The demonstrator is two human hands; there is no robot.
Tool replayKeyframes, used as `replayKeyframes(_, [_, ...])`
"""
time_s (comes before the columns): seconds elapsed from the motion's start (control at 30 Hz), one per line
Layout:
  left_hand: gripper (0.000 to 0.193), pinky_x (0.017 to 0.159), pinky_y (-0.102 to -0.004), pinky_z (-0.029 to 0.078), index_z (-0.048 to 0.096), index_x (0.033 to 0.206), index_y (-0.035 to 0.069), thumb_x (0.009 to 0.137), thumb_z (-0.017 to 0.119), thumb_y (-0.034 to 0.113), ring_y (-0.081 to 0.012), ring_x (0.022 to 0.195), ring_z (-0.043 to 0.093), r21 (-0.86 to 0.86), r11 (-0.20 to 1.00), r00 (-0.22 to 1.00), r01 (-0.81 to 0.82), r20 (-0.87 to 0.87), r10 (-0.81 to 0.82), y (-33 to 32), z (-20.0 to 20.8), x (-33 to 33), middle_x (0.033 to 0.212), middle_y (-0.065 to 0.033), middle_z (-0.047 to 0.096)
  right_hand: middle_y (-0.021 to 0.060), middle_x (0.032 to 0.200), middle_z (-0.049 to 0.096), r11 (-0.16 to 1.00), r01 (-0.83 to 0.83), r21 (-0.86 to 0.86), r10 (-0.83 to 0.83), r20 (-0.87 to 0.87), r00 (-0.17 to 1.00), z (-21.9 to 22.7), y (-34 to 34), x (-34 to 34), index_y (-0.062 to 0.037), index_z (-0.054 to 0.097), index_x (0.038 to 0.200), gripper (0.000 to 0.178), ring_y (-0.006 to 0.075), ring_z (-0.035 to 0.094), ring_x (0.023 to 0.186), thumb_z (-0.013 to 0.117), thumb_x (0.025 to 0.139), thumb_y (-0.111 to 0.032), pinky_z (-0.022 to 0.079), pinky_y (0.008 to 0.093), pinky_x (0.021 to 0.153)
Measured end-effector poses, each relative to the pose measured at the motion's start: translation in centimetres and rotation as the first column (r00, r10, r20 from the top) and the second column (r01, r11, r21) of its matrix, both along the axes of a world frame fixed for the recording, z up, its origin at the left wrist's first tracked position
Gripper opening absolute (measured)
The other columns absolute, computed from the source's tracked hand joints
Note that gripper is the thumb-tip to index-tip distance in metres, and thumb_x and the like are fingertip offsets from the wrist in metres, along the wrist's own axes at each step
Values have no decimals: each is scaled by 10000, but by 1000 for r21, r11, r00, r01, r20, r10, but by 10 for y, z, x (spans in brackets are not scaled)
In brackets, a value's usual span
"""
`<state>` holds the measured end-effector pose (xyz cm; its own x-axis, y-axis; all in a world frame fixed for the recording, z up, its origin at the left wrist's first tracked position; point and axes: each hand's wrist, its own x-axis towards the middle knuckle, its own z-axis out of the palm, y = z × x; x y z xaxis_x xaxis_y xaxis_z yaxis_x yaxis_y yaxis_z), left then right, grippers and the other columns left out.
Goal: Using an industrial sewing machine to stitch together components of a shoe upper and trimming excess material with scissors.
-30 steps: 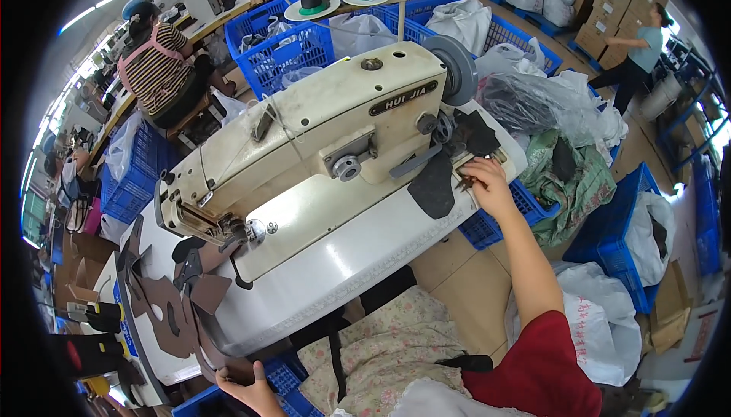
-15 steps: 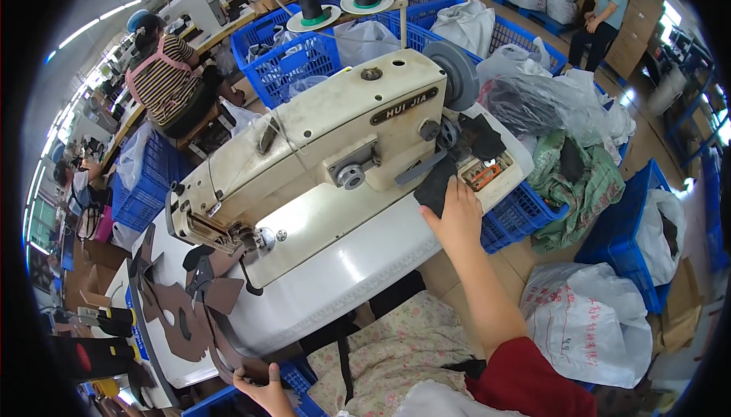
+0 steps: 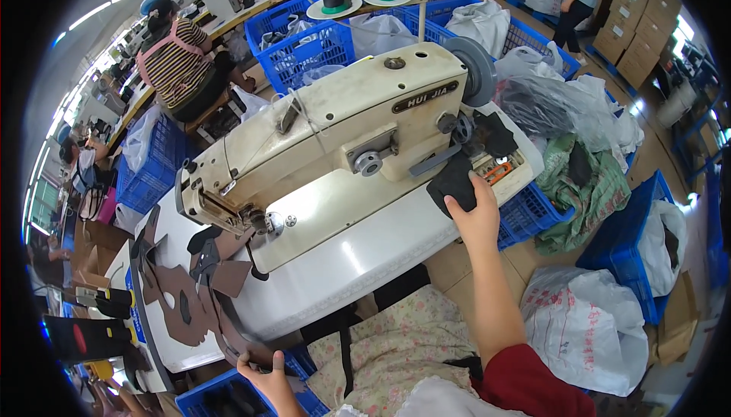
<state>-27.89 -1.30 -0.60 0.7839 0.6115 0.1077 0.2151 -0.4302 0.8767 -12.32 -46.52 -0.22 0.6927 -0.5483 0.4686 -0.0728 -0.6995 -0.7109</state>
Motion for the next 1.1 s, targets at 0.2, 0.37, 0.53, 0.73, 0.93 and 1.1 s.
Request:
replayKeyframes(0.2, [756, 998, -342, 395, 389, 1281, 106, 676, 826, -19, -225, 1140, 493, -289, 957, 1000, -17, 15, 22, -4, -3, 2, 1243, -78, 455, 191, 1239, 610, 998, -63, -10, 63, 54, 997, -2, 2, -18, -16, 607, 1233, 605, 371, 548, 1171, 836, 700, -187, 442, 442, 1009])
replayKeyframes(0.37, [728, 978, -326, 403, 388, 1255, 104, 685, 827, -9, -191, 1106, 502, -307, 951, 1000, 23, 11, -21, -1, -15, 2, 1207, -61, 487, 196, 1306, 544, 993, -73, -89, 79, 65, 995, -26, 2, -12, -37, 618, 1227, 570, 385, 500, 1209, 830, 719, -184, 415, 451, 1033])
replayKeyframes(0.53, [694, 959, -324, 401, 401, 1226, 111, 691, 833, 18, -182, 1071, 495, -348, 937, 999, 40, 47, -26, -9, -8, 3, 1169, -55, 483, 168, 1322, 517, 992, 6, 123, -29, 182, 983, -28, 12, 2, -31, 636, 1164, 456, 345, 489, 1239, 822, 772, -172, 399, 429, 1053])
replayKeyframes(0.73, [708, 966, -339, 398, 403, 1227, 110, 683, 853, 58, -192, 1072, 495, -333, 942, 999, 34, 39, -22, -6, -14, -4, 1169, -54, 474, 138, 1298, 536, 967, 70, 246, -128, 225, 966, -31, 24, 3, -3, 608, 1191, 397, 267, 524, 1204, 764, 864, -166, 435, 404, 1040])
replayKeyframes(0.93, [713, 987, -344, 384, 413, 1231, 104, 677, 861, 78, -201, 1100, 473, -315, 948, 998, 56, 37, -46, -3, -27, 3, 1189, -49, 452, 96, 1309, 478, 527, -275, 804, -181, 422, 888, -34, 20, 13, -11, 539, 1223, 346, 168, 470, 1220, 690, 918, -72, 530, 279, 934])
replayKeyframes(1.1, [715, 993, -355, 381, 415, 1235, 93, 676, 861, 83, -207, 1111, 466, -332, 943, 999, 37, -8, -42, -3, -25, 0, 1196, -53, 448, 108, 1234, 537, 820, -213, 531, -147, 555, 819, -35, 30, 3, 13, 496, 1248, 363, 209, 548, 1149, 659, 942, -94, 480, 380, 1022])
